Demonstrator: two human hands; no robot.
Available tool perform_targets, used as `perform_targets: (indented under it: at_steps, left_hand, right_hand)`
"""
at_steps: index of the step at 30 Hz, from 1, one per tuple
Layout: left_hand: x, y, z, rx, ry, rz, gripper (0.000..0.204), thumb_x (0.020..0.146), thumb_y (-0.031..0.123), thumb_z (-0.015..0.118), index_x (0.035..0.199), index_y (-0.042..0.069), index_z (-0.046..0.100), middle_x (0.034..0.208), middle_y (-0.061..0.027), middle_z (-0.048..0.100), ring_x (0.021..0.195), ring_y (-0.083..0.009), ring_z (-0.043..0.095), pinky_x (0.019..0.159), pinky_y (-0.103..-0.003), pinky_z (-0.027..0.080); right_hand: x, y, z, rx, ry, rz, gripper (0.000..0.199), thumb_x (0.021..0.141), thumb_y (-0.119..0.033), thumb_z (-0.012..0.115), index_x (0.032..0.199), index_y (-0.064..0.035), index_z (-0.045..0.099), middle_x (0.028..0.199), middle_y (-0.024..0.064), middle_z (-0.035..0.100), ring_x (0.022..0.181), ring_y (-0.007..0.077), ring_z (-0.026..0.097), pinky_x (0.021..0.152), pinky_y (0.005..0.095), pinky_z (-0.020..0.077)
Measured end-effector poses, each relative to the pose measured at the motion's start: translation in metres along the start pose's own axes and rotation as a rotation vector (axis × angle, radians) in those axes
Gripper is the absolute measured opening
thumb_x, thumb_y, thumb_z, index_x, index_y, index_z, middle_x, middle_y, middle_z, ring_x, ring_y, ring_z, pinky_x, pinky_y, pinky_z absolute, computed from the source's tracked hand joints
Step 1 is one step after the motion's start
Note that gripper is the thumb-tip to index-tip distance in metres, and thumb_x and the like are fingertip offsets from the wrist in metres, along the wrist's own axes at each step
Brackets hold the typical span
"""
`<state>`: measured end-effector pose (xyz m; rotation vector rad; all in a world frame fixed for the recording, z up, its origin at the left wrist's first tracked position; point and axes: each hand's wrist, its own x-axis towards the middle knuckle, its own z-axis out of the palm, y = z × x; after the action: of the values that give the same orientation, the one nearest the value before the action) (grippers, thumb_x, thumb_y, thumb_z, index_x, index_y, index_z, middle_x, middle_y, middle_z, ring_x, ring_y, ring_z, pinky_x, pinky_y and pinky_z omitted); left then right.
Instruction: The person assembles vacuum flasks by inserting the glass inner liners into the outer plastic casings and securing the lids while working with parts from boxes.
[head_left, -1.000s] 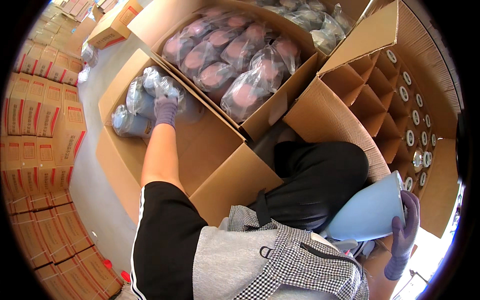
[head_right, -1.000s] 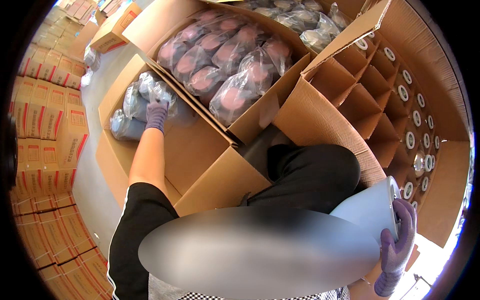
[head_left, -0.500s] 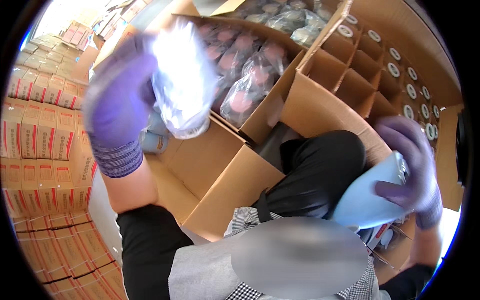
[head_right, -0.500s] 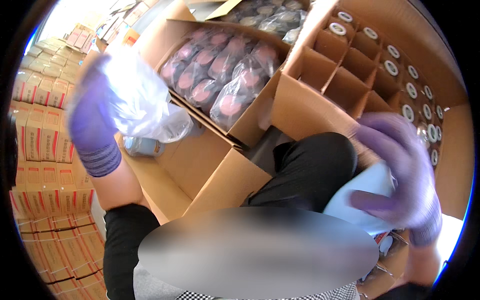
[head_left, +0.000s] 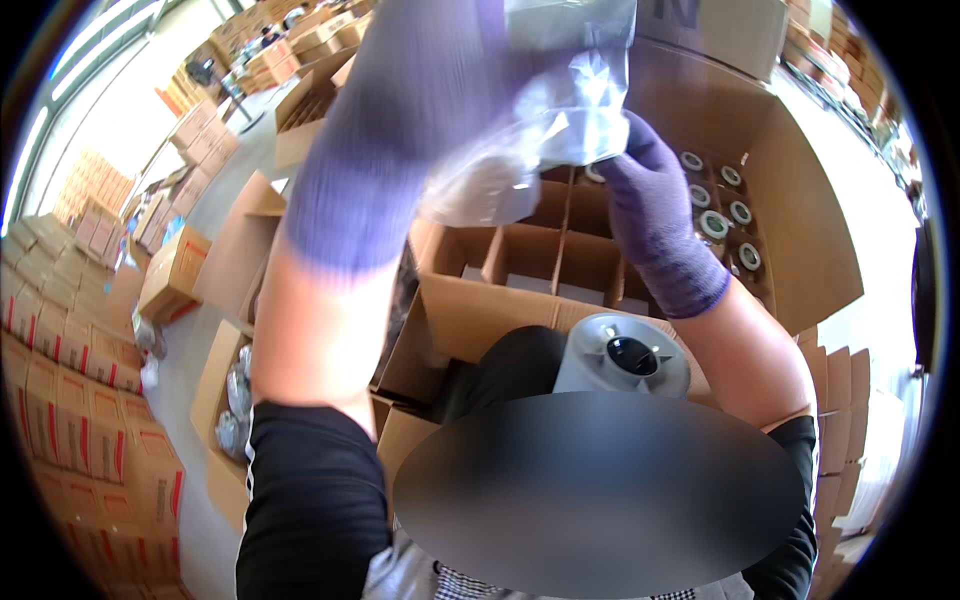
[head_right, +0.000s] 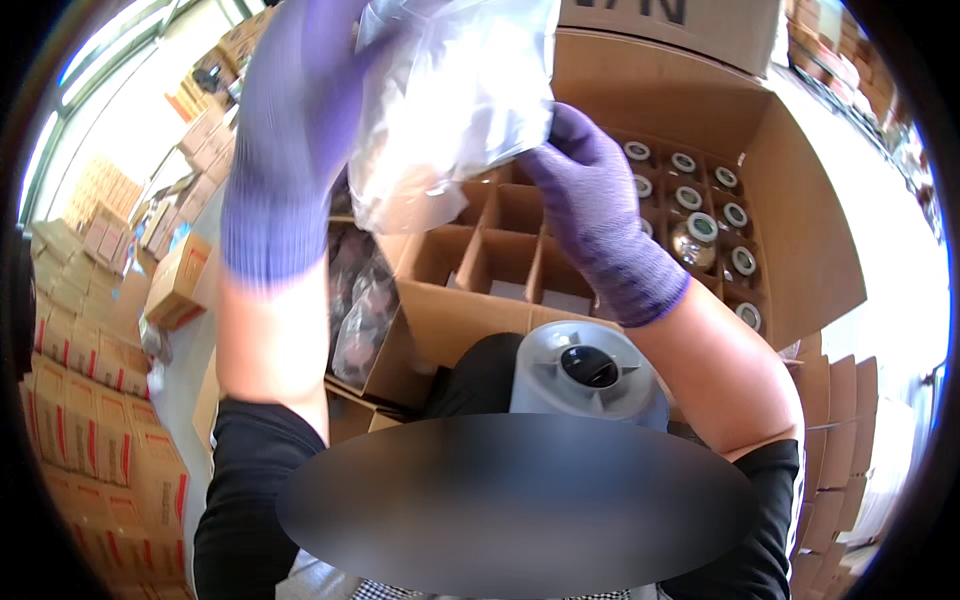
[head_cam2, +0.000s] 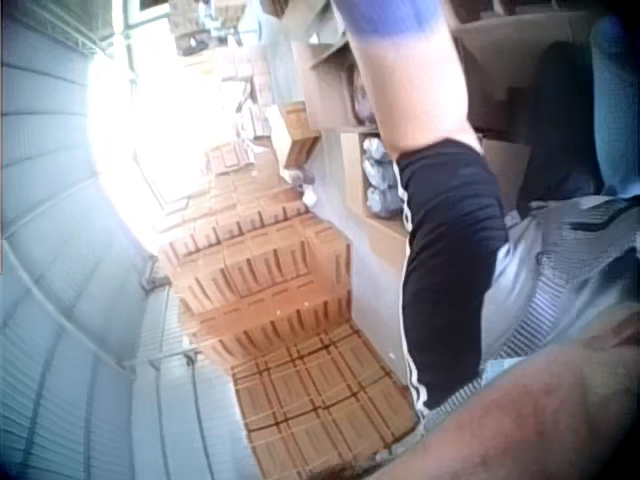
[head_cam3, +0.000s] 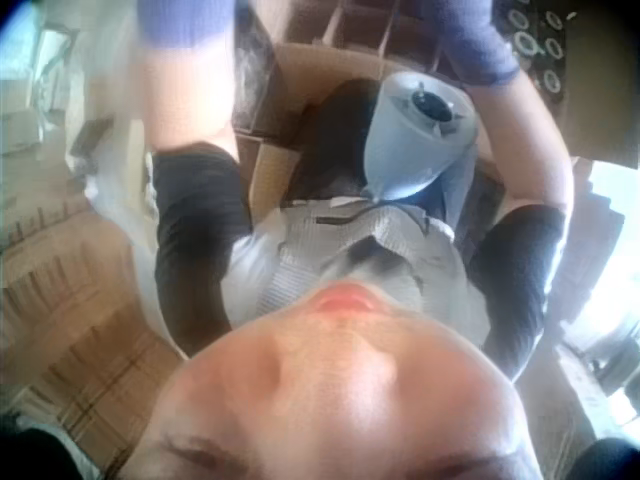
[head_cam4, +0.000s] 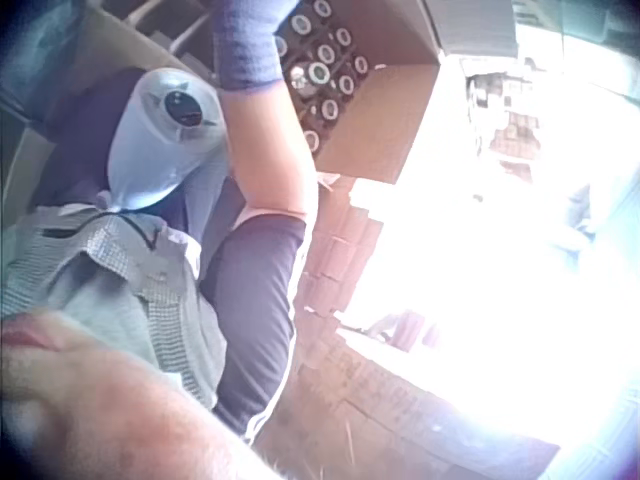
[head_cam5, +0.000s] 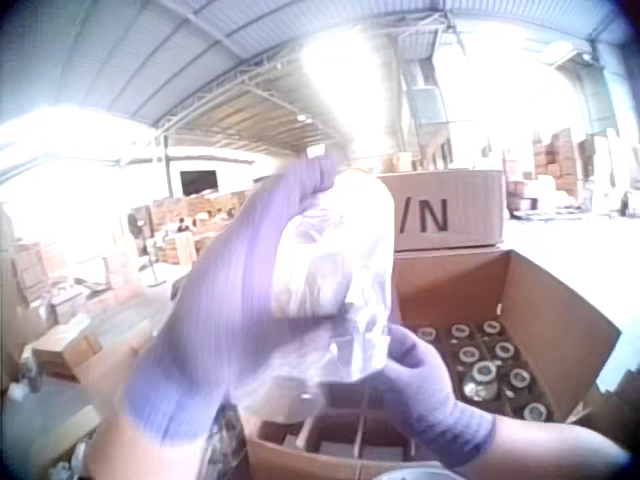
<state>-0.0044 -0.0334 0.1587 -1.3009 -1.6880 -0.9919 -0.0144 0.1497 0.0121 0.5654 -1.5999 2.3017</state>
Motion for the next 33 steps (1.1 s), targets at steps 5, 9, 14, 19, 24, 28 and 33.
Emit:
perform_targets:
  at_steps: [5, 9, 14, 19, 24, 28, 33]
  left_hand:
    - [-0.113, -0.031, 0.052, 0.506, -0.095, -0.144, 0.029, 0.081, 0.026, 0.081, 0.101, 0.005, 0.073, 0.100, -0.0115, 0.067, 0.096, -0.0306, 0.066, 0.092, -0.047, 0.051]
    - [-0.224, -0.064, 0.135, -0.339, 0.271, -1.047, 0.010, 0.095, 0.001, 0.074, 0.105, -0.001, 0.072, 0.092, -0.0019, 0.067, 0.083, -0.0080, 0.062, 0.074, -0.023, 0.053]
    - [-0.276, -0.042, 0.170, -1.181, 0.007, -1.436, 0.021, 0.094, 0.003, 0.076, 0.114, 0.001, 0.069, 0.106, -0.0082, 0.072, 0.095, -0.0179, 0.070, 0.088, -0.032, 0.059]
    - [-0.269, -0.037, 0.161, -1.508, 0.259, -1.398, 0.017, 0.101, 0.009, 0.067, 0.116, 0.002, 0.067, 0.110, -0.0097, 0.073, 0.102, -0.0229, 0.070, 0.099, -0.038, 0.057]
    - [-0.285, 0.012, 0.091, -1.364, -0.124, -1.441, 0.022, 0.089, 0.010, 0.076, 0.107, 0.001, 0.068, 0.097, -0.0120, 0.073, 0.098, -0.0222, 0.069, 0.095, -0.036, 0.054]
    - [-0.257, 0.085, 0.055, -1.354, -0.196, -0.853, 0.028, 0.070, 0.009, 0.088, 0.093, 0.001, 0.077, 0.105, -0.0200, 0.077, 0.116, -0.0375, 0.068, 0.109, -0.055, 0.044]
    - [-0.276, 0.159, 0.036, -0.612, -0.722, -0.748, 0.036, 0.073, 0.031, 0.095, 0.089, 0.009, 0.072, 0.099, -0.0072, 0.073, 0.103, -0.0288, 0.067, 0.104, -0.047, 0.047]
  right_hand:
    - [-0.011, 0.006, -0.087, 0.423, -0.042, 0.111, 0.034, 0.101, -0.008, 0.062, 0.134, -0.0011, 0.061, 0.126, 0.0100, 0.070, 0.115, 0.0210, 0.066, 0.110, 0.0412, 0.0498]
    - [-0.040, 0.075, -0.170, 0.776, -0.251, 0.171, 0.038, 0.109, -0.017, 0.047, 0.144, -0.0012, 0.051, 0.136, 0.0155, 0.065, 0.129, 0.0295, 0.063, 0.114, 0.0540, 0.0489]
    - [-0.107, 0.103, -0.172, 0.845, 0.265, 0.478, 0.044, 0.113, -0.031, 0.044, 0.147, -0.0038, 0.052, 0.140, 0.0147, 0.063, 0.132, 0.0289, 0.060, 0.112, 0.0471, 0.0503]
    - [-0.123, 0.077, -0.171, 0.014, 0.152, 0.483, 0.043, 0.108, -0.039, 0.059, 0.135, -0.0053, 0.063, 0.119, 0.0067, 0.070, 0.108, 0.0131, 0.066, 0.097, 0.0332, 0.0548]
    - [-0.208, 0.003, -0.165, -0.163, 0.028, 0.374, 0.031, 0.095, -0.029, 0.074, 0.107, -0.0007, 0.071, 0.097, 0.0057, 0.069, 0.086, 0.0187, 0.064, 0.079, 0.0336, 0.0506]
    - [-0.234, -0.079, -0.121, -0.228, -0.527, 0.197, 0.026, 0.083, -0.025, 0.087, 0.096, -0.0039, 0.080, 0.107, 0.0135, 0.076, 0.106, 0.0346, 0.071, 0.099, 0.0495, 0.0494]
    - [-0.299, -0.074, -0.095, -1.043, -0.822, 0.249, 0.040, 0.074, -0.022, 0.082, 0.113, -0.0207, 0.075, 0.124, 0.0027, 0.069, 0.132, 0.0334, 0.057, 0.118, 0.0632, 0.0299]
